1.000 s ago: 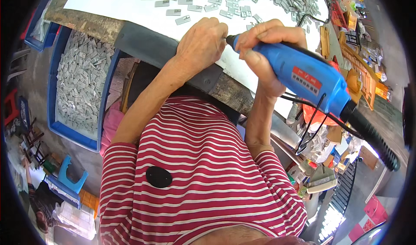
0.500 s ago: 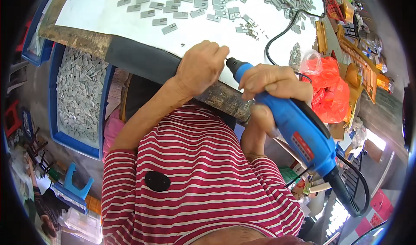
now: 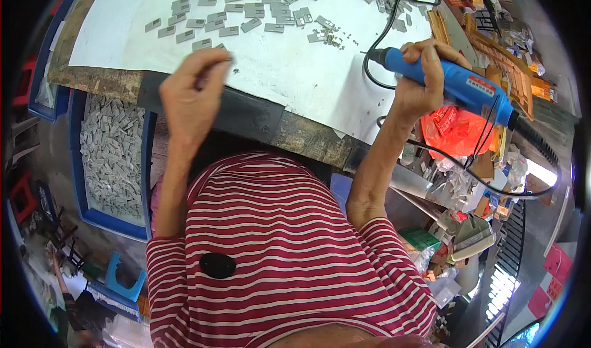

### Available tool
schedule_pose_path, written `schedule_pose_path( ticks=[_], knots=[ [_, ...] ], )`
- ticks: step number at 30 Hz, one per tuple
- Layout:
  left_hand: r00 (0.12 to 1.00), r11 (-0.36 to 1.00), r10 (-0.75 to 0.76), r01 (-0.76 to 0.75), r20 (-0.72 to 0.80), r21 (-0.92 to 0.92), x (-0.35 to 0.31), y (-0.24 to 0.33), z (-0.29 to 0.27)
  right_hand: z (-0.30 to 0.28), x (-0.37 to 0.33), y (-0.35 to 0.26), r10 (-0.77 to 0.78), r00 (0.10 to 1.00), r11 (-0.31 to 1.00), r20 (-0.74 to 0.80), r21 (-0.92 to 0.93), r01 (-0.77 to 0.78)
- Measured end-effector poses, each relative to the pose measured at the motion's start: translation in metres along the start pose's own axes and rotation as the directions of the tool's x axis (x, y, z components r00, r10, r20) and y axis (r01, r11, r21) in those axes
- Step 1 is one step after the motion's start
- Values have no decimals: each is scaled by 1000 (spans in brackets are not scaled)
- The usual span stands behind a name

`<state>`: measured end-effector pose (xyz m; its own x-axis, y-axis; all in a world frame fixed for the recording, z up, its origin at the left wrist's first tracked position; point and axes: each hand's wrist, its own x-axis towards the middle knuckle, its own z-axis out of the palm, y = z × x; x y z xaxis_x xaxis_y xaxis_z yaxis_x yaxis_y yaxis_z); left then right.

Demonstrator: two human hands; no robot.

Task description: The person uses an electric screwdriver to process small metal hardware components on a workshop workbench.

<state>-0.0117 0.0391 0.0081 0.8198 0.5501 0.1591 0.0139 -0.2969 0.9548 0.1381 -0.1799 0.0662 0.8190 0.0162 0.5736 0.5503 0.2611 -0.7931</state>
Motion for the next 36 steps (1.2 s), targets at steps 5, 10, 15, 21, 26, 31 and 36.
schedule_pose_path(
  ticks=[5,10,15,21,26,31,36],
  knots=[
    [959,991,25,13,-282,132,-8,-21,-73,1,9,8,-29,999,999,-27,-30,28],
    [865,895,92,145,-493,422,-26,-85,-173,1,15,21,-55,998,998,-26,-34,55],
    [863,697,157,247,-479,673,-46,-138,-243,7,17,16,-76,994,996,-77,-53,72],
    [817,642,329,174,-473,747,-44,-114,-217,10,11,26,-38,996,998,-84,-46,34],
    [855,822,312,-24,-413,570,-13,-62,-144,1,11,14,-59,993,998,-98,-8,58],
    [918,882,332,-221,-217,416,-6,-6,-53,12,5,7,18,994,992,-105,123,-5],
    [879,873,456,-472,136,120,2,6,33,7,-3,-3,112,992,981,49,155,-118]
  ],
)
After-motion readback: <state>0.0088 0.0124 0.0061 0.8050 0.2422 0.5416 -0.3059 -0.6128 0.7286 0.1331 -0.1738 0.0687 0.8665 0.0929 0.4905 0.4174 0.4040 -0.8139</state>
